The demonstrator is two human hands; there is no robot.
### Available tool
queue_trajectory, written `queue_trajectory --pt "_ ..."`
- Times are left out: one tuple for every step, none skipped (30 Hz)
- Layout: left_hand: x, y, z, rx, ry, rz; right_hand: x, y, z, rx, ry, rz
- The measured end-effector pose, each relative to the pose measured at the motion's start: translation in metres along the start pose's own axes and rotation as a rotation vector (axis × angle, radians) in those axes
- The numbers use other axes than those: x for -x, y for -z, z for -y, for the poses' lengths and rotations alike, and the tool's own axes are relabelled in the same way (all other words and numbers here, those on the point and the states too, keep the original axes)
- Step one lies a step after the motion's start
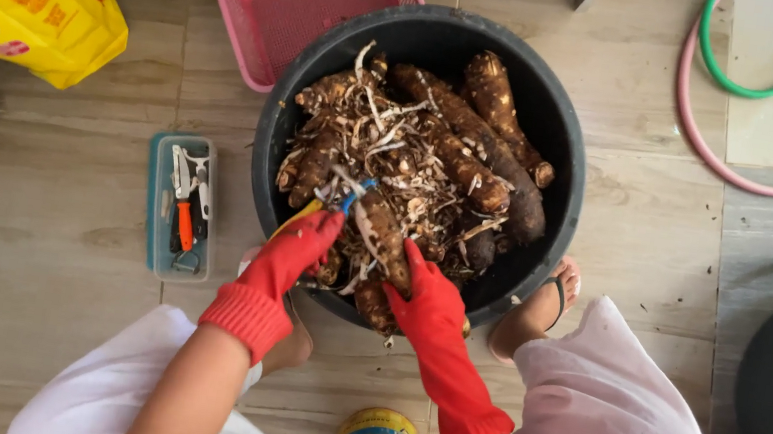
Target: The person sits on the floor and peels long, brown-skinned root vegetables using a peeler. They hold the vegetable in one hand and scrape off the skin with the other, placing the peeled items into a nearby container.
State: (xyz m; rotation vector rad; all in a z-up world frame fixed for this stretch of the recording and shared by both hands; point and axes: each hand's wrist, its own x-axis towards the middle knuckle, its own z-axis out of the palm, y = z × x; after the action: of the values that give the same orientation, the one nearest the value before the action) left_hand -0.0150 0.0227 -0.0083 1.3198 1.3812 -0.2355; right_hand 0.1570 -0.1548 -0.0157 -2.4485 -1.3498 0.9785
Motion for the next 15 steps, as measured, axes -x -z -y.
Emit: queue_trajectory --pt "0.003 -0.009 0.014 -0.095 -0.053 -0.038 0.001 0.002 -0.002 -0.042 -0.019 0.023" --pt "0.004 -0.015 0.024 -0.193 -0.115 -0.080 -0.002 0.005 -0.003 -0.085 -0.034 0.036" --pt "0.003 -0.021 0.033 -0.192 -0.117 -0.085 -0.004 0.003 -0.004 -0.085 -0.029 0.033" --pt "0.003 -0.027 0.043 -0.341 -0.205 -0.143 -0.006 0.000 -0.006 -0.089 -0.021 0.025" --pt "0.003 -0.034 0.054 -0.489 -0.292 -0.201 -0.007 -0.003 -0.008 -0.092 -0.013 0.018" --pt "0.007 -0.032 0.049 -0.490 -0.287 -0.200 -0.006 -0.003 -0.007 -0.094 -0.012 0.023" --pt "0.012 -0.029 0.044 -0.554 -0.304 -0.221 -0.004 -0.002 -0.005 -0.097 -0.002 0.001" --pt "0.014 -0.027 0.037 -0.618 -0.325 -0.242 -0.004 -0.002 -0.005 -0.098 0.007 -0.024" --pt "0.005 -0.024 0.035 -0.617 -0.324 -0.241 -0.004 -0.001 -0.003 -0.098 0.007 -0.023" --pt "-0.002 -0.023 0.034 -0.652 -0.295 -0.256 -0.003 -0.001 -0.002 -0.100 0.007 -0.032" --pt "-0.010 -0.021 0.032 -0.686 -0.266 -0.270 -0.002 0.000 -0.001 -0.102 0.007 -0.040" --pt "-0.031 -0.016 0.037 -0.686 -0.269 -0.273 -0.003 -0.002 -0.002 -0.102 0.008 -0.044" --pt "-0.052 -0.012 0.041 -0.593 -0.186 -0.229 -0.003 -0.004 -0.003 -0.088 0.018 -0.056" --pt "-0.073 -0.010 0.045 -0.499 -0.104 -0.179 -0.002 -0.005 -0.006 -0.072 0.021 -0.067" --pt "-0.070 -0.007 0.036 -0.498 -0.110 -0.176 -0.001 -0.005 -0.006 -0.070 0.017 -0.071"
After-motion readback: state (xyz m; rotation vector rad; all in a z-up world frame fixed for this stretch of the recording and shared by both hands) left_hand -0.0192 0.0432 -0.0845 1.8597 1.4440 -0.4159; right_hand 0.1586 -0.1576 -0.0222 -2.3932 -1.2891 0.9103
